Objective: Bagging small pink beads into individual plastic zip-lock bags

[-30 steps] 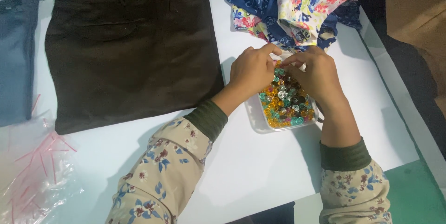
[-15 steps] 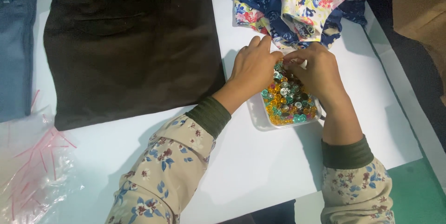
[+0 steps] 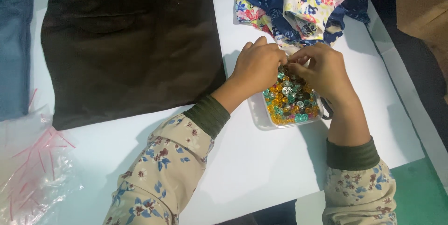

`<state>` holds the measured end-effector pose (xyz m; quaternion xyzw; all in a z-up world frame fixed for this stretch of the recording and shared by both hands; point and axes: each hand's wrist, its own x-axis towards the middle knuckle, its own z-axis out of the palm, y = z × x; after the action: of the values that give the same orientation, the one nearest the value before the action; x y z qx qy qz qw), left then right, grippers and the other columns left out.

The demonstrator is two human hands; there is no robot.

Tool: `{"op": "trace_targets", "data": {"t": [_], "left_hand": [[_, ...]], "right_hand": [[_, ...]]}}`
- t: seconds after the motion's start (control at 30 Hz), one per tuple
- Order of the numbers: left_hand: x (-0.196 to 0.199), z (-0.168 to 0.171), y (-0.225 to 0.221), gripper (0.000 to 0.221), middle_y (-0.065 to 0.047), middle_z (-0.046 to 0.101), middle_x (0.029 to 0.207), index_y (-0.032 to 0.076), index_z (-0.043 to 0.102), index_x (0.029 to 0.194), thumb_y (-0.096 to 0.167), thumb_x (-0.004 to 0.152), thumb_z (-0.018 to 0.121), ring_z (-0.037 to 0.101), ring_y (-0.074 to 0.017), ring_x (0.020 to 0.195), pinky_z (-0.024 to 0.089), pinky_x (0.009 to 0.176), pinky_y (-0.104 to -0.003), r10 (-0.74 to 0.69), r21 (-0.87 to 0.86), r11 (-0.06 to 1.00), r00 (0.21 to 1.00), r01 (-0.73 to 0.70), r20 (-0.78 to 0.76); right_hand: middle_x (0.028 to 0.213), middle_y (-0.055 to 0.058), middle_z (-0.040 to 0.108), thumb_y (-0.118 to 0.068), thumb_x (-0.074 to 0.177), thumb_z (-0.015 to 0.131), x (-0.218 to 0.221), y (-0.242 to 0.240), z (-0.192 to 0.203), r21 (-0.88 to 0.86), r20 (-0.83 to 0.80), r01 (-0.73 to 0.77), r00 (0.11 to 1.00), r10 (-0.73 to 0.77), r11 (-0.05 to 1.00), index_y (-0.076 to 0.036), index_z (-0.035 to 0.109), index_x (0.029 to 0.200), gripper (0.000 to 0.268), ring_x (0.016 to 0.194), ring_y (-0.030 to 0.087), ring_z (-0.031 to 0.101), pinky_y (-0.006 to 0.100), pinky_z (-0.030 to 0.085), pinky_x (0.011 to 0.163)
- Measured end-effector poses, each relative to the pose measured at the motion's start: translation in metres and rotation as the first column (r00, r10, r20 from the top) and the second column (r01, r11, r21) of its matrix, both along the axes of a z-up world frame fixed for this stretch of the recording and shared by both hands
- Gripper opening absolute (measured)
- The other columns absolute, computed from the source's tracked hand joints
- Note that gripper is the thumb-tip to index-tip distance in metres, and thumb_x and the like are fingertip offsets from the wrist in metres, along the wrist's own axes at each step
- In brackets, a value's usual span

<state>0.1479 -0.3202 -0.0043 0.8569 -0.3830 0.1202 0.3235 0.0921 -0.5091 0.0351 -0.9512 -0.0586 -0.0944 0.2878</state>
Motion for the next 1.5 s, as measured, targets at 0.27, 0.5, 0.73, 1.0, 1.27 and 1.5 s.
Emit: {"op": "trace_targets", "data": {"t": [0.27, 0.5, 0.73, 1.0, 1.27, 1.5], "left_hand": [[0.0, 0.028, 0.008, 0.008, -0.002, 0.065, 0.072, 0.017, 0.072, 0.079, 0.016, 0.085, 0.066, 0.062, -0.0291, 0.081, 0.045, 0.072, -0.047, -0.034, -0.114, 0.993, 0.992, 0.021, -0.118], [-0.001, 0.05, 0.023, 0.006, -0.003, 0.072, 0.068, 0.02, 0.076, 0.072, 0.019, 0.075, 0.072, 0.07, -0.0332, 0.079, 0.047, 0.079, -0.048, -0.026, 0.152, 0.985, 0.95, 0.077, -0.31], [-0.006, 0.056, 0.026, 0.007, -0.005, 0.073, 0.069, 0.021, 0.078, 0.071, 0.021, 0.065, 0.082, 0.072, -0.0365, 0.08, 0.049, 0.077, -0.047, -0.039, 0.242, 0.961, 0.93, 0.135, -0.365], [-0.003, 0.05, 0.015, 0.009, -0.011, 0.073, 0.072, 0.016, 0.078, 0.072, 0.016, 0.066, 0.083, 0.072, -0.0406, 0.085, 0.049, 0.08, -0.049, -0.048, 0.284, 0.948, 0.945, 0.145, -0.325], [-0.008, 0.045, 0.01, 0.005, -0.011, 0.071, 0.068, 0.012, 0.078, 0.071, 0.01, 0.066, 0.078, 0.07, -0.0398, 0.081, 0.048, 0.078, -0.048, -0.069, 0.244, 0.959, 0.955, 0.142, -0.287], [-0.01, 0.045, 0.015, 0.006, -0.012, 0.071, 0.07, 0.009, 0.078, 0.075, 0.012, 0.069, 0.078, 0.071, -0.0399, 0.08, 0.05, 0.077, -0.05, -0.082, 0.177, 0.975, 0.96, 0.133, -0.268]], "right_hand": [[0.085, 0.018, 0.07, -0.007, 0.088, 0.082, -0.011, 0.001, 0.014, 0.165, -0.1, 0.069, 0.994, -0.052, 0.984, -0.003, 0.077, 0.105, 0.018, 0.075, 0.026, 0.064, 0.036, 0.05, 0.063], [0.084, 0.019, 0.071, -0.007, 0.091, 0.081, -0.019, 0.007, 0.024, 0.262, -0.141, 0.07, 0.989, -0.033, 0.963, -0.001, 0.075, 0.106, 0.018, 0.081, 0.026, 0.066, 0.035, 0.051, 0.064], [0.084, 0.022, 0.073, -0.004, 0.082, 0.081, -0.029, 0.032, 0.045, 0.266, -0.241, 0.004, 0.969, 0.062, 0.964, 0.0, 0.076, 0.1, 0.019, 0.083, 0.03, 0.068, 0.039, 0.053, 0.069], [0.08, 0.018, 0.072, -0.008, 0.084, 0.082, -0.024, 0.025, 0.031, 0.24, -0.2, 0.0, 0.978, 0.05, 0.971, -0.002, 0.075, 0.103, 0.021, 0.082, 0.028, 0.068, 0.036, 0.052, 0.067], [0.075, 0.019, 0.073, -0.008, 0.083, 0.084, -0.03, 0.039, 0.047, 0.275, -0.238, 0.014, 0.97, 0.054, 0.961, 0.0, 0.076, 0.102, 0.022, 0.076, 0.028, 0.068, 0.034, 0.053, 0.065], [0.075, 0.021, 0.072, -0.006, 0.083, 0.084, -0.028, 0.033, 0.041, 0.301, -0.191, -0.014, 0.979, 0.074, 0.954, 0.002, 0.075, 0.1, 0.021, 0.071, 0.028, 0.068, 0.033, 0.051, 0.059]]}}
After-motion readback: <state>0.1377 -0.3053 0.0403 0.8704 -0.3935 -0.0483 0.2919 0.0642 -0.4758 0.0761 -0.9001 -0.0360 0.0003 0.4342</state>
